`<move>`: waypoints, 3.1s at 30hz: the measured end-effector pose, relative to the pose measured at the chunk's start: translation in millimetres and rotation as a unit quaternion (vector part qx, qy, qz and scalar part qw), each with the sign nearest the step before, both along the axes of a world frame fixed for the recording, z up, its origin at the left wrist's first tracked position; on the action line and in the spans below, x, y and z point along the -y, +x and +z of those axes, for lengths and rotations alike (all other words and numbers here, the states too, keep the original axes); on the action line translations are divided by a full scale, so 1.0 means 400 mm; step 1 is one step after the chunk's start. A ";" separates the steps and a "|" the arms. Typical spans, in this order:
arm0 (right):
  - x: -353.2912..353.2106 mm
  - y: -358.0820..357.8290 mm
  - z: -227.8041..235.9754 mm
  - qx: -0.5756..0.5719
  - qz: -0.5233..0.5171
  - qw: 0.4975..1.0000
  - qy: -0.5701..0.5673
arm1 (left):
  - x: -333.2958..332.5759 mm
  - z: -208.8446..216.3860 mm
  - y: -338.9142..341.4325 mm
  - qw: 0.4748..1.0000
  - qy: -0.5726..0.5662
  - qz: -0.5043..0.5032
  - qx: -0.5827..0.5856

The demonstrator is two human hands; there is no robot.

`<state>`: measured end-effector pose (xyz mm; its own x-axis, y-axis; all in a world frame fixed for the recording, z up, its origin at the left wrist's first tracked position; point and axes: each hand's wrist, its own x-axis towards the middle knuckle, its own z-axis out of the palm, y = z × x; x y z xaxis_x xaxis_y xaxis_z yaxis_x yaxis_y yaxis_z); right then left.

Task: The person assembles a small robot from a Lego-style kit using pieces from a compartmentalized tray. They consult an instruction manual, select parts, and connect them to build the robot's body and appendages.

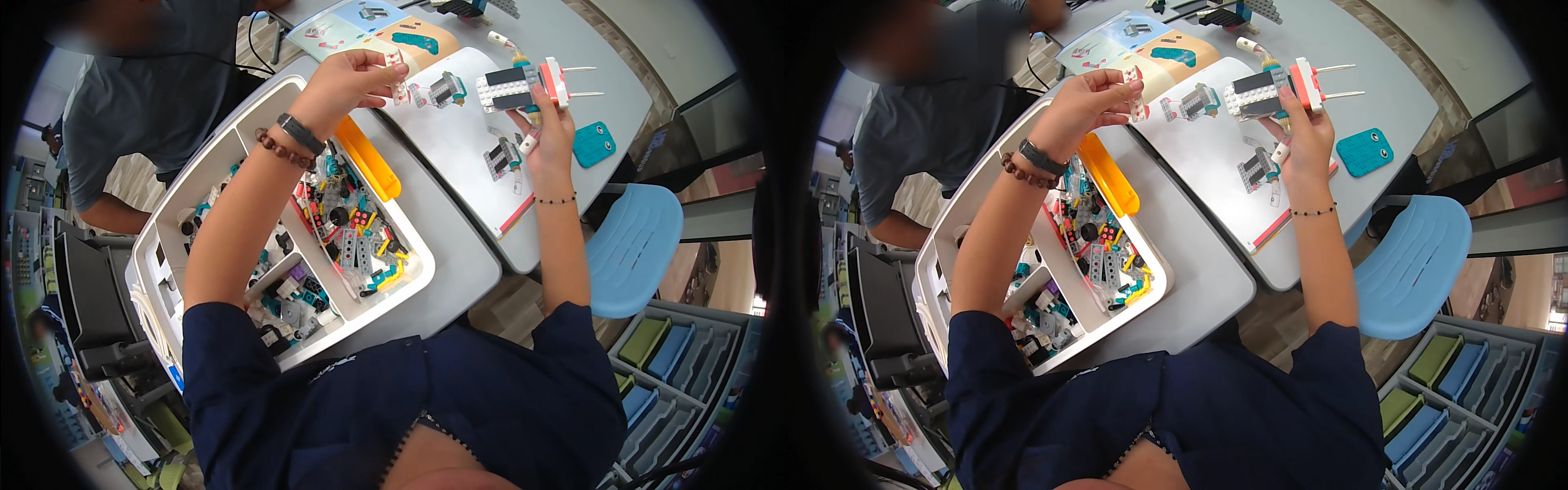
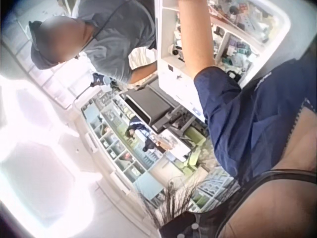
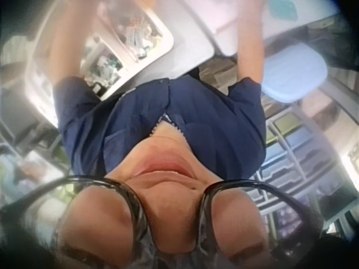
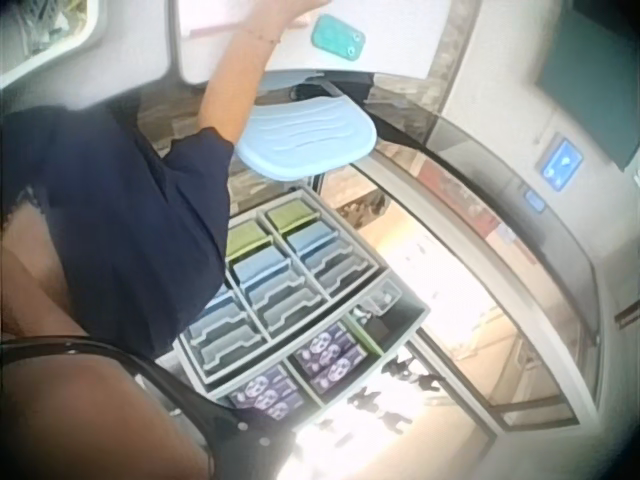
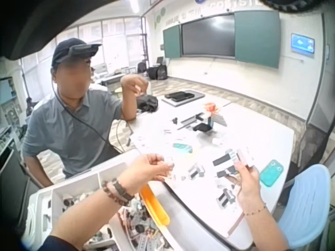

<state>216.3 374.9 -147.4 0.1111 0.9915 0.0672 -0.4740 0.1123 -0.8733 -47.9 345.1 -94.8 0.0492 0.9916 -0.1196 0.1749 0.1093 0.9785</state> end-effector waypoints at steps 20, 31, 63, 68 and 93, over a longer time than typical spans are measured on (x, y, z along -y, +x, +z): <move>0.008 -0.027 -0.008 -0.026 0.035 0.999 0.013 | 0.001 -0.031 -0.013 0.996 0.034 0.008 0.083; 0.005 -0.036 -0.025 0.051 0.040 0.997 -0.032 | 0.022 -0.037 -0.004 0.998 -0.008 -0.050 -0.048; 0.099 -0.115 0.008 -0.069 0.167 0.982 -0.051 | 0.026 -0.022 0.021 0.988 0.030 -0.144 0.055; 0.104 -0.117 0.009 -0.097 0.174 0.979 -0.045 | 0.025 -0.025 0.022 0.987 0.043 -0.145 0.047; 0.113 -0.118 0.012 -0.099 0.154 0.983 -0.016 | 0.027 -0.028 0.041 0.988 0.074 -0.129 0.034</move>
<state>169.0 329.6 -142.7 -0.1862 0.9816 0.0424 -0.6430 -0.0891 -0.7607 -31.6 334.3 -105.9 0.3058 0.9513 0.0384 0.1113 -0.0757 0.9909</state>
